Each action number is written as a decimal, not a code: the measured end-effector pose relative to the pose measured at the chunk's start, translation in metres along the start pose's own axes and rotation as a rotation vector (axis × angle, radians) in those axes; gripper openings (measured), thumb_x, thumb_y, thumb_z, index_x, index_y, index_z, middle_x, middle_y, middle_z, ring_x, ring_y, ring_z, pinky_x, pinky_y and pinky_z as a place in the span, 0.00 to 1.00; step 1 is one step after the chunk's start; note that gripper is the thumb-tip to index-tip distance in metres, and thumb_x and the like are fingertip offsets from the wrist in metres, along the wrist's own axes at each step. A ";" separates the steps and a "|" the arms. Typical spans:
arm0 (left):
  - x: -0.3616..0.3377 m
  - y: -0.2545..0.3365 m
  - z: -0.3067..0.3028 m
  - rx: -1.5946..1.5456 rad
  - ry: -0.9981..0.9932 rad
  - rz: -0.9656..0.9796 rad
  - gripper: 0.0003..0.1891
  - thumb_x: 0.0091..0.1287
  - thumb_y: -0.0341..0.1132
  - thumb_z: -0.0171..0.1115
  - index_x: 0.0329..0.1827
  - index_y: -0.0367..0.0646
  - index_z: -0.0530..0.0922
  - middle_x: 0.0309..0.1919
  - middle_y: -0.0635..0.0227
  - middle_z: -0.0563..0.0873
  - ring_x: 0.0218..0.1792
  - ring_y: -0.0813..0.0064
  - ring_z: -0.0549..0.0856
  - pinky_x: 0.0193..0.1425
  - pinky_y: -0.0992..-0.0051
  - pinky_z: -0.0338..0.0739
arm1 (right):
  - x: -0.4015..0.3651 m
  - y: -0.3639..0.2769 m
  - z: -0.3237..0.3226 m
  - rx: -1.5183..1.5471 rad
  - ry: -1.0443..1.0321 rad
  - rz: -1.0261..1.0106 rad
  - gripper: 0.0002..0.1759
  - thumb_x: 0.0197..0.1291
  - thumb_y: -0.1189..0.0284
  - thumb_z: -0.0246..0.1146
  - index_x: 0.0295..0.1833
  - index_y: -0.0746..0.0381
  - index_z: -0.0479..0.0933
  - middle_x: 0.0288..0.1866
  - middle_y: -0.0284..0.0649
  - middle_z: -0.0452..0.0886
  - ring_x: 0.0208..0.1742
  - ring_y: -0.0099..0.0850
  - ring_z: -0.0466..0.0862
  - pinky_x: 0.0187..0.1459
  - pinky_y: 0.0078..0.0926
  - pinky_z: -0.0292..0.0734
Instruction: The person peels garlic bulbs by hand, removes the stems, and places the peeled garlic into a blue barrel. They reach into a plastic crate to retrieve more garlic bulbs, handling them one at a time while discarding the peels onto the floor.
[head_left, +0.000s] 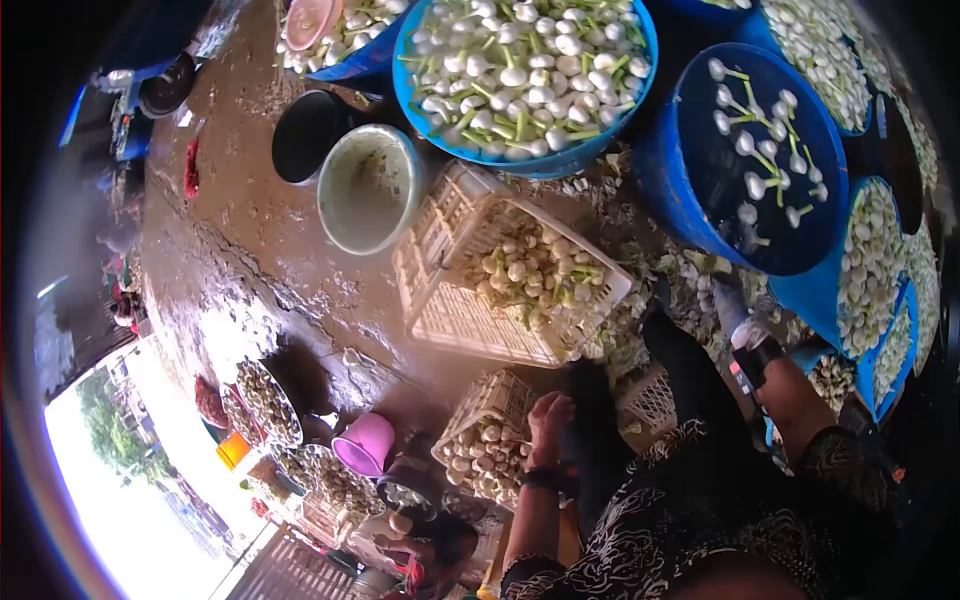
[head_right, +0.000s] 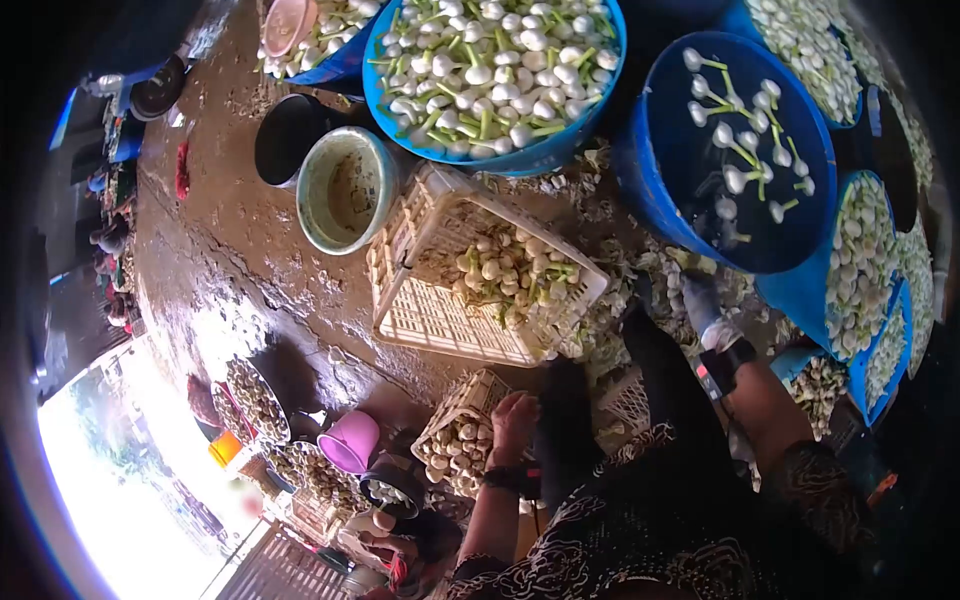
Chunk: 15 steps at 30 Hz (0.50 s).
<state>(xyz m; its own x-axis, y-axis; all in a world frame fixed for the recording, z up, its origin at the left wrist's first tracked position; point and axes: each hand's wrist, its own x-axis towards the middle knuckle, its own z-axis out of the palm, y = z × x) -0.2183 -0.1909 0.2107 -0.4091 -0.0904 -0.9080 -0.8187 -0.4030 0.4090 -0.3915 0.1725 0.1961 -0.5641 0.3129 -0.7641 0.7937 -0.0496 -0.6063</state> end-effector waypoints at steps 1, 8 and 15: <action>0.015 -0.003 0.010 0.030 -0.023 0.032 0.14 0.66 0.35 0.61 0.48 0.35 0.77 0.35 0.66 0.85 0.35 0.77 0.84 0.40 0.79 0.79 | 0.010 0.032 0.018 0.105 -0.268 -0.176 0.08 0.62 0.73 0.56 0.32 0.62 0.78 0.21 0.31 0.77 0.18 0.21 0.75 0.19 0.19 0.67; 0.161 -0.072 0.006 -0.286 -0.137 0.147 0.21 0.66 0.41 0.63 0.57 0.38 0.75 0.45 0.68 0.84 0.45 0.77 0.82 0.51 0.76 0.77 | 0.101 0.149 0.252 -0.713 -0.620 -0.910 0.31 0.45 0.79 0.67 0.60 0.59 0.72 0.51 0.48 0.78 0.52 0.42 0.80 0.53 0.36 0.74; 0.240 -0.060 -0.054 -0.080 -0.164 0.389 0.21 0.66 0.45 0.62 0.53 0.37 0.76 0.41 0.69 0.83 0.42 0.78 0.81 0.49 0.76 0.76 | 0.175 0.192 0.382 -1.201 -0.614 -1.626 0.34 0.47 0.70 0.66 0.64 0.49 0.70 0.68 0.54 0.61 0.66 0.51 0.65 0.60 0.54 0.63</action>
<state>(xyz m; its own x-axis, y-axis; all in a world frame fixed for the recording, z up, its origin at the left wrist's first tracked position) -0.2458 -0.2376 -0.0368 -0.7450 -0.1059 -0.6586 -0.5597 -0.4379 0.7036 -0.4249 -0.1442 -0.1375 -0.5180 -0.8528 0.0665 -0.7870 0.4447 -0.4276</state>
